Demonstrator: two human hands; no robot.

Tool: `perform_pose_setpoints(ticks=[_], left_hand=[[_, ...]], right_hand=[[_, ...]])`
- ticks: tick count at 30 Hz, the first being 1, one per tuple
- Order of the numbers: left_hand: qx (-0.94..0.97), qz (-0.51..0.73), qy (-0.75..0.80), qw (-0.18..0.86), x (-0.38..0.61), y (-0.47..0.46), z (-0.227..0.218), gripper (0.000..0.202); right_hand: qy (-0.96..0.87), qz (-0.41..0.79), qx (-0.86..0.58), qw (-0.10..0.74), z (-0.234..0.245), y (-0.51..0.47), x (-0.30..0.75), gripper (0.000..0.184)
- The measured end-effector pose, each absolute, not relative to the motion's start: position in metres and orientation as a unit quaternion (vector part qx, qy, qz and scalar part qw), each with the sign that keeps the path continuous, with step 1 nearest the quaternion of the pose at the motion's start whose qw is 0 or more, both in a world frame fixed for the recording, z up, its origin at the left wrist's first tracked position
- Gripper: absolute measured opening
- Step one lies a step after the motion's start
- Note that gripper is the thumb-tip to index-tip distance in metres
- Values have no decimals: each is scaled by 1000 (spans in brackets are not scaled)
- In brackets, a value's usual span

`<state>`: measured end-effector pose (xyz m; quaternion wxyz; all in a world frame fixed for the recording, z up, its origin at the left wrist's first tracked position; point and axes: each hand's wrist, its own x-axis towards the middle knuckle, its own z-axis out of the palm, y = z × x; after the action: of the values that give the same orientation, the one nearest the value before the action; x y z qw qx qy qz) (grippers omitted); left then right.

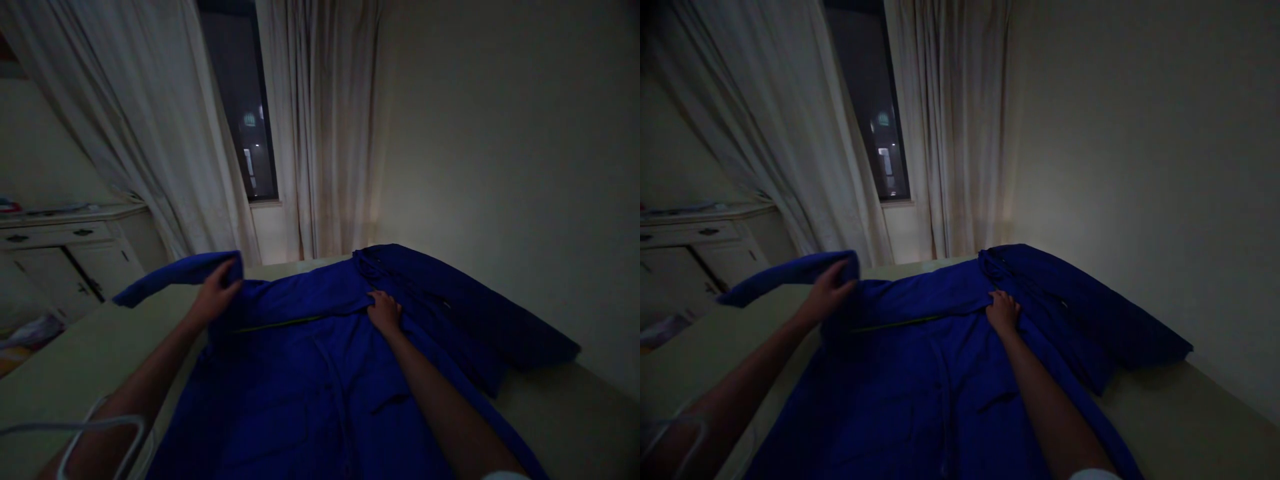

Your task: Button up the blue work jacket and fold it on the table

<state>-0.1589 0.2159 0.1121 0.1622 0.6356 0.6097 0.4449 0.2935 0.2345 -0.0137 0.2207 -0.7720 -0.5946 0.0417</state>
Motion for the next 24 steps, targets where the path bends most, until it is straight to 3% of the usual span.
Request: perform_pose_setpoints(ticks=[3,5,8,12,17,19,21,22,24], left_hand=[[826,242,482,165,-109,209,81,40],[866,184,435,162,-88,199,61,35],[874,181,438,106,-82,186,37,31],[819,212,533,11,-106,178,20,39],[718,204,661,-79,-135,167,5,52],[704,177,681,-99,-139,161,-3,51],[698,167,685,-126,-139,155,-11,52],[693,169,687,-140,-139,153,-14,54],[683,175,690,-162,-138,152,-19,57]], right_hand=[[-598,43,-770,216,-13,233,293,53],[-603,46,-764,223,-14,231,292,52],[-618,51,-750,230,-12,230,291,55],[-645,79,-738,182,10,232,290,62],[-686,119,-696,174,43,227,275,42],[-710,158,-677,110,44,221,266,52],[-732,173,-656,57,42,216,261,73],[-745,179,-639,63,43,216,261,80],[-770,197,-586,159,51,224,265,80]])
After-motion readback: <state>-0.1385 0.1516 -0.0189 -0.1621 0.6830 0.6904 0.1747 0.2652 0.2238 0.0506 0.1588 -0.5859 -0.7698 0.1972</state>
